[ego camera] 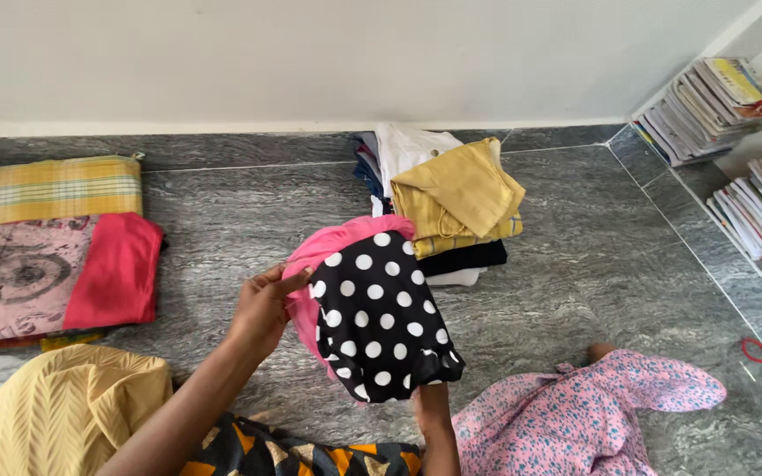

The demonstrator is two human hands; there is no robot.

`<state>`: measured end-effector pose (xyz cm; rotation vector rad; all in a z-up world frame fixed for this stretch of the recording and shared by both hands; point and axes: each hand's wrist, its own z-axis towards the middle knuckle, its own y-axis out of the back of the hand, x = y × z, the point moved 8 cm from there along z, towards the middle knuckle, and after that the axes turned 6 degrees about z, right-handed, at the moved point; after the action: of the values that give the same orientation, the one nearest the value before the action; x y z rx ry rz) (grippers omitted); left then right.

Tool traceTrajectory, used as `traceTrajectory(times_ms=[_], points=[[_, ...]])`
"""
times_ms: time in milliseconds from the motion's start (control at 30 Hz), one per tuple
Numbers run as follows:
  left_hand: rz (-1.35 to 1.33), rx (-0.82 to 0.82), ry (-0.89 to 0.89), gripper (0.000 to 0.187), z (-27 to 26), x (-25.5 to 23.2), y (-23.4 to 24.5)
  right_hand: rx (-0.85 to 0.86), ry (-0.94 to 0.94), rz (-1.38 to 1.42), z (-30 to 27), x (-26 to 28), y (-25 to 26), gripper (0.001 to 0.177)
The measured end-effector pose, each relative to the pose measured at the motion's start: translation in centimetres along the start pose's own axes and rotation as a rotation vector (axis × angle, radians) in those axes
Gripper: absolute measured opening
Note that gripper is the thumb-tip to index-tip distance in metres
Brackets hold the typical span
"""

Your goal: The person folds various garments including a yellow top, a polka-dotted dress, a pink t-shirt, and a blue garment, stacking them neatly on the floor.

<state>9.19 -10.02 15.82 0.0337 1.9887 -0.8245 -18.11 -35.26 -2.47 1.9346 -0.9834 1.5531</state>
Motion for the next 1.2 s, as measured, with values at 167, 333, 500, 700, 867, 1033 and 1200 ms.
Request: traceTrajectory(times_ms=[167,333,500,700,867,1033,1200], points=[[0.418,-0.318,0.267,0.041,4.1,7.4,12.8,-0.029,0.096,-0.065,1.1,0.0,0.7,0.049],[0.878,-0.326,-0.075,0.056,6.0,7.0,19.5,-0.191,-0.04,-0.391,0.8,0.5,1.5,0.047],[1.007,-0.251,-0.197,0.07,6.3,5.9,17.1,-0.035,0.086,-0.496,0.3,3.1,-0.9,0.05],[1.386,-0.355,-0.185,0.08,2.0,3.1,11.9,0.008,-0.032,-0.858,-2.2,4.2,-2.9,0.032],[1.72,-0.072,-0.422,0.101,-1.9,0.7,4.2,0.061,0.009,-0.93,-2.5,4.8,-4.4,0.01],[1.963,0.383,-0.463,0.084,-3.2,5.0,-0.4,0.051,0.06,-0.918,-2.3,4.6,-4.3,0.009],[1.849,0.319,-0.736,0.048,-3.1,6.9,-0.3,0.064,0.084,-0.911,-2.6,4.6,-4.4,0.011]])
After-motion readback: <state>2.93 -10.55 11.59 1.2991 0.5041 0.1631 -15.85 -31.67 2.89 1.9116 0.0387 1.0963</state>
